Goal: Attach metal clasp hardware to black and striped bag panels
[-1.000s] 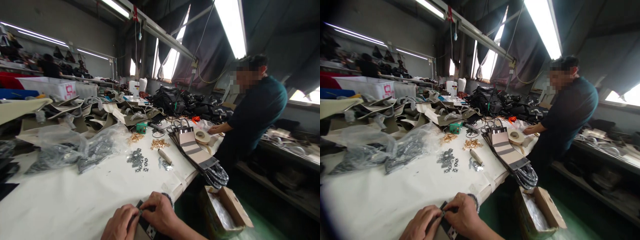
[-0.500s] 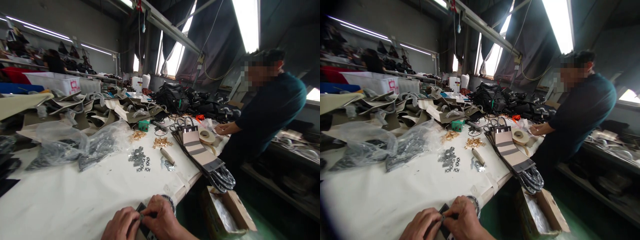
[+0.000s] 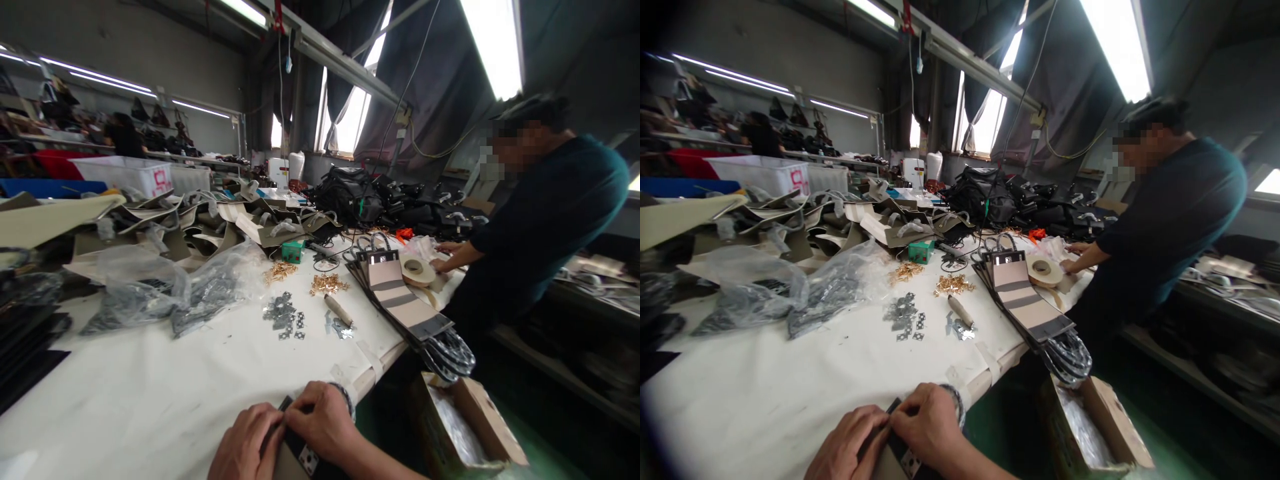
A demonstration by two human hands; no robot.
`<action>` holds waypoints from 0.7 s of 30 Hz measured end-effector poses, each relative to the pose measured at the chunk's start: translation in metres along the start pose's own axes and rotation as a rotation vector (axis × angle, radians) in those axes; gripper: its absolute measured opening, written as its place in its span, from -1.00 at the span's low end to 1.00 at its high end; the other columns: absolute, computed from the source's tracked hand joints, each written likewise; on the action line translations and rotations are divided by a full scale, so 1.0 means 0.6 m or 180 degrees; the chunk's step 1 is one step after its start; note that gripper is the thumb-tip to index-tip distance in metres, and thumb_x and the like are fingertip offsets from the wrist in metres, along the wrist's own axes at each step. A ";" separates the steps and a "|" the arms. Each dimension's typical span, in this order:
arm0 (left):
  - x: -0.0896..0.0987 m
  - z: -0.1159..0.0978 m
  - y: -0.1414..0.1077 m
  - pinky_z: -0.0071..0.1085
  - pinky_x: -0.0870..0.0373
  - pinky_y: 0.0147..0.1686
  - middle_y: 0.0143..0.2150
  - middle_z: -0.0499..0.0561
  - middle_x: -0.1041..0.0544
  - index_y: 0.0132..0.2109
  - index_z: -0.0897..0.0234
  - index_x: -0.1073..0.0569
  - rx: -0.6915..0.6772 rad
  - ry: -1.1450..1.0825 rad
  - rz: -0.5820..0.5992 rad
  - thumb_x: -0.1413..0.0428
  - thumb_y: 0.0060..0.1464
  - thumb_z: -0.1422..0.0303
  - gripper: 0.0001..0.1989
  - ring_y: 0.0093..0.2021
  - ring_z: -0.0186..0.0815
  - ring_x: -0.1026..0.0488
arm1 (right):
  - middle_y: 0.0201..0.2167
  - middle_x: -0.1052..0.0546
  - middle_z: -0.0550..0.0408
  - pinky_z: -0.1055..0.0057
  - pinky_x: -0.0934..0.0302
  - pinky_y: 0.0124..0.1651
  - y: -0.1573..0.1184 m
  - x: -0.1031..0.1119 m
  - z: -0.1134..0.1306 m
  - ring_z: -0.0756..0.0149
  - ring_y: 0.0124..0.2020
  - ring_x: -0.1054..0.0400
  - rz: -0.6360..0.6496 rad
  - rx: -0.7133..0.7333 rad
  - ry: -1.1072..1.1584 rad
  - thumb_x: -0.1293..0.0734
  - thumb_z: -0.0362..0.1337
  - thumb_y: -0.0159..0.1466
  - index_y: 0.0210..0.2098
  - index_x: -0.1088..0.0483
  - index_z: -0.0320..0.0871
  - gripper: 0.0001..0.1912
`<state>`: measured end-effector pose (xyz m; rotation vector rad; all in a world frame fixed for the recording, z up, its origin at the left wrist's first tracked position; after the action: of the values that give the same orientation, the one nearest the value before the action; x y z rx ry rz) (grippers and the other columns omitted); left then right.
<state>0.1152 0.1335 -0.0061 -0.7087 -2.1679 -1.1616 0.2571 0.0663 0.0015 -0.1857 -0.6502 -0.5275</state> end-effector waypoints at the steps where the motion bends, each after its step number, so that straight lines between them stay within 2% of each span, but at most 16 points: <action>1: -0.001 0.001 0.000 -0.41 -0.58 -0.24 -0.16 0.01 -0.62 -0.08 0.10 -0.53 0.0045 -0.0013 0.0026 -0.02 0.35 0.18 -0.78 -0.18 -0.26 -0.61 | -0.44 -0.63 0.17 0.50 -0.22 -0.28 0.001 0.002 0.003 0.34 -0.37 -0.48 -0.0059 -0.0083 -0.0023 -0.41 -0.34 0.12 -0.46 -0.66 -0.04 -0.85; 8: -0.010 0.009 -0.003 -0.34 -0.56 -0.21 -0.16 0.00 -0.62 -0.05 0.12 -0.52 0.0293 -0.0171 0.0189 -0.07 0.31 0.23 -0.82 -0.16 -0.22 -0.60 | -0.47 -0.65 0.12 0.46 -0.18 -0.40 0.009 0.002 0.006 0.28 -0.41 -0.51 -0.0031 -0.0543 -0.0351 -0.42 -0.29 0.05 -0.47 -0.65 -0.04 -0.88; 12: -0.014 0.014 -0.003 -0.33 -0.54 -0.23 -0.21 -0.03 -0.61 -0.13 0.12 -0.53 0.0369 -0.0271 0.0215 -0.08 0.30 0.22 -0.84 -0.19 -0.22 -0.59 | -0.53 -0.63 0.12 0.44 -0.12 -0.45 0.018 0.001 0.002 0.25 -0.44 -0.50 0.0012 -0.0697 -0.0512 -0.42 -0.27 0.01 -0.50 -0.63 -0.02 -0.90; 17: -0.004 0.005 0.001 -0.29 -0.53 -0.25 -0.27 -0.03 -0.59 -0.20 0.13 -0.52 0.0349 -0.0312 0.0133 -0.04 0.32 0.21 -0.80 -0.23 -0.19 -0.57 | -0.46 -0.63 0.20 0.49 -0.14 -0.40 0.012 0.002 0.001 0.34 -0.43 -0.46 -0.0003 -0.0492 -0.0559 -0.43 -0.30 0.05 -0.33 -0.62 -0.01 -0.83; 21: 0.004 -0.007 0.003 -0.28 -0.51 -0.25 -0.26 -0.02 -0.58 -0.20 0.13 -0.53 0.0263 -0.0255 0.0087 -0.06 0.31 0.23 -0.82 -0.23 -0.19 -0.55 | -0.33 -0.63 0.17 0.49 -0.20 -0.22 -0.003 0.006 0.015 0.34 -0.28 -0.49 -0.0046 0.0190 -0.0703 -0.43 -0.26 0.21 -0.34 -0.62 0.00 -0.92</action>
<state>0.1159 0.1314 -0.0014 -0.7583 -2.2513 -1.0397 0.2541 0.0663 0.0109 -0.1844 -0.8820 -0.5047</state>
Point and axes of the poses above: each hand's wrist, its own y-axis towards the middle knuckle, its own x-axis out of the back of the hand, z = x × y, the point moved 8 cm from there along y, towards the middle knuckle
